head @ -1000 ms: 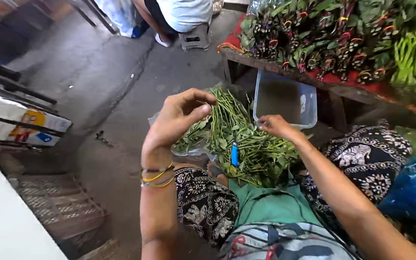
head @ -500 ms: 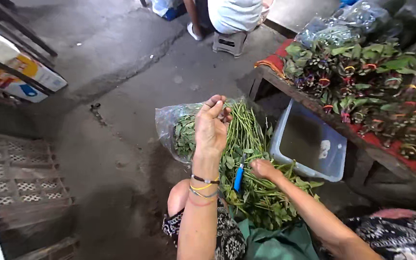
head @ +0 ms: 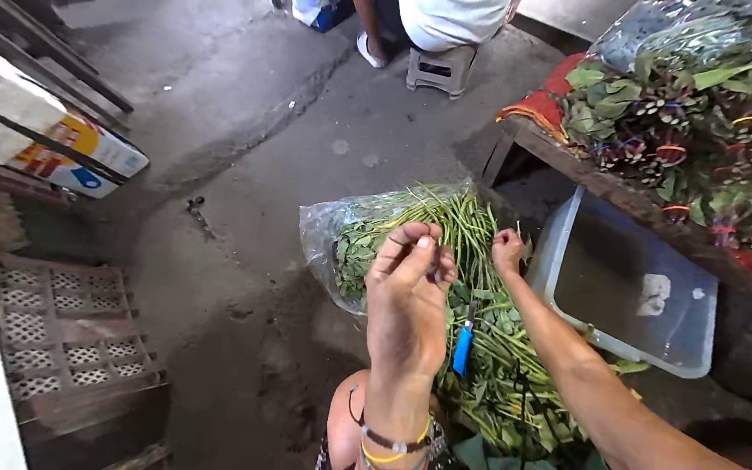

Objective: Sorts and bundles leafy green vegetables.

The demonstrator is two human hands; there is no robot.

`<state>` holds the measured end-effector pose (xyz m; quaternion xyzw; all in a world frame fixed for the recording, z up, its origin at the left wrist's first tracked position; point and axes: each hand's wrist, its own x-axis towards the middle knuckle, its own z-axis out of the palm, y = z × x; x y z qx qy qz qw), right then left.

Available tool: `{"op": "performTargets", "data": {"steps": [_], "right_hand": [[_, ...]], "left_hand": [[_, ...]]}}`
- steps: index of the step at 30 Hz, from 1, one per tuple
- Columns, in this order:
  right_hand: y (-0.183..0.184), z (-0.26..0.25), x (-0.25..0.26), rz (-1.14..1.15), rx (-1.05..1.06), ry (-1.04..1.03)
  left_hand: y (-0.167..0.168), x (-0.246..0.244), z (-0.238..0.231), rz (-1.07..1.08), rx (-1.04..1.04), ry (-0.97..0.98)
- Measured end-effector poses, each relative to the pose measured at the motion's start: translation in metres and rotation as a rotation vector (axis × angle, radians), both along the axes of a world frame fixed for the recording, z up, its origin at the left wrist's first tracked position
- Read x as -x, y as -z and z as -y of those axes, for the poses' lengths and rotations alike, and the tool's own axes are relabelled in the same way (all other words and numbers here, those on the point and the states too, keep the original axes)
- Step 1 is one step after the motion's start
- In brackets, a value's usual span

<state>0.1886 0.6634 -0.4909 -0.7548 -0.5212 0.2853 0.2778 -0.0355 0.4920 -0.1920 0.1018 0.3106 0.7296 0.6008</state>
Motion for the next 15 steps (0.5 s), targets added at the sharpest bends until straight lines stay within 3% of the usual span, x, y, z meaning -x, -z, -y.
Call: {"op": "performTargets", "data": {"steps": [3,6,9,11,15], "right_hand": [[-0.005,0.016,0.037,0.152,0.253,-0.353],[0.015,0.018,0.056,0.062,0.576,-0.219],[0.039,0.007,0.065,-0.227,0.494,0.042],[0.046,0.0,0.075,-0.356,0.39,0.105],[0.025,-0.005,0.102,-0.229,0.455,0.031]], "left_hand": [[0.006,0.003,0.003,0.036,-0.055,0.044],[0.007,0.007,0.006,0.023,-0.064,0.023],[0.006,0.009,0.007,0.038,-0.086,-0.016],[0.005,0.01,0.008,0.044,-0.093,-0.019],[0.001,0.016,0.006,0.05,-0.089,-0.042]]}}
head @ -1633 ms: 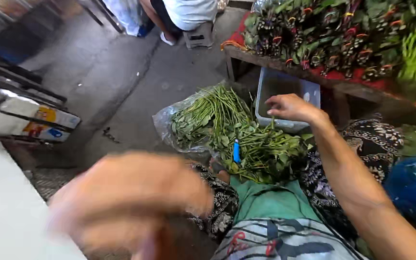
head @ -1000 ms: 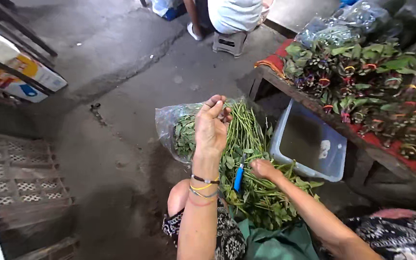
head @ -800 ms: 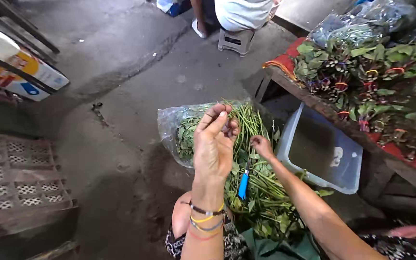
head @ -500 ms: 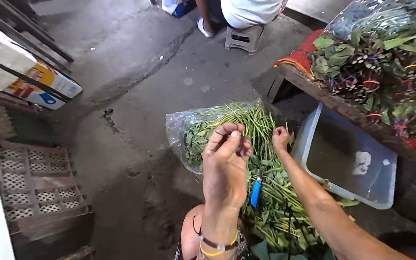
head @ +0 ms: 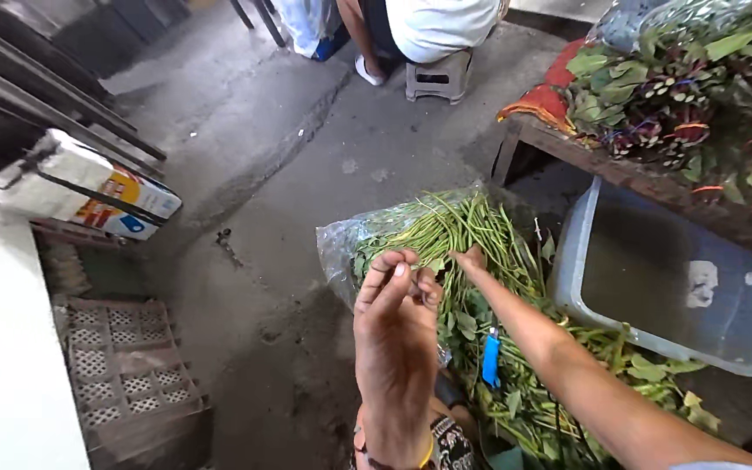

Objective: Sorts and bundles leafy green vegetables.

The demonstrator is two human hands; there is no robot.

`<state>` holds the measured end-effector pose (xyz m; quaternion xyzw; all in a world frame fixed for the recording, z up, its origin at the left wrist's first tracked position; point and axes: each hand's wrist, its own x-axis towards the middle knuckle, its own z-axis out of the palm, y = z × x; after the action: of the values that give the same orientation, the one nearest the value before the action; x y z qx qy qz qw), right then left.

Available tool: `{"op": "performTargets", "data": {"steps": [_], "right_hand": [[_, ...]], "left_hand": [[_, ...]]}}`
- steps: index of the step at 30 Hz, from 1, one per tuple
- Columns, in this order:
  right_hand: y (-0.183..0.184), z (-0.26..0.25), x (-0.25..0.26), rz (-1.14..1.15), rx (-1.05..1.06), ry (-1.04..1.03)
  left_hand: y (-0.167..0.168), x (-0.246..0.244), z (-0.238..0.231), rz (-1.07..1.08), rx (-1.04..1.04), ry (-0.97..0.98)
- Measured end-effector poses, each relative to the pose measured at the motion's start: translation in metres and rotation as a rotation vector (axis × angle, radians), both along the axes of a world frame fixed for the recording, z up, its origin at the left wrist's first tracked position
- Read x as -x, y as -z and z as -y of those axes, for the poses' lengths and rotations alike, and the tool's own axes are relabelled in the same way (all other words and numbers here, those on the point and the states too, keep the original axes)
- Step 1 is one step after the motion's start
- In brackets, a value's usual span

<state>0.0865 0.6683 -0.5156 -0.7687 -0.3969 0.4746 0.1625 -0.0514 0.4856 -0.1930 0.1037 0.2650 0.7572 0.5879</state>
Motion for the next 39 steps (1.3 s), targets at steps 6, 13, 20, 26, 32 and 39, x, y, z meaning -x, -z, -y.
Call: {"op": "performTargets", "data": {"steps": [6,13,20,26,32,39], "right_hand": [[-0.041,0.033,0.003,-0.282,-0.116,0.075],[-0.12,0.105,-0.068,-0.431,-0.374,0.309],[-0.212,0.153,-0.111,-0.524,-0.631,0.314],[-0.305,0.164,-0.142,-0.508,-0.811,0.161],[-0.329,0.174,-0.151,-0.535,-0.722,0.165],[-0.314,0.195,-0.17,-0.632,-0.61,0.021]], "left_hand": [[-0.006,0.019,0.001,-0.035,0.024,-0.125],[-0.01,0.016,0.007,-0.033,0.044,-0.045],[-0.01,-0.004,0.001,-0.163,0.006,-0.027],[-0.001,-0.055,-0.008,-0.884,-0.188,0.259],[0.013,-0.119,-0.015,-1.564,-0.352,0.596],[0.017,-0.139,-0.016,-1.723,-0.24,0.801]]}}
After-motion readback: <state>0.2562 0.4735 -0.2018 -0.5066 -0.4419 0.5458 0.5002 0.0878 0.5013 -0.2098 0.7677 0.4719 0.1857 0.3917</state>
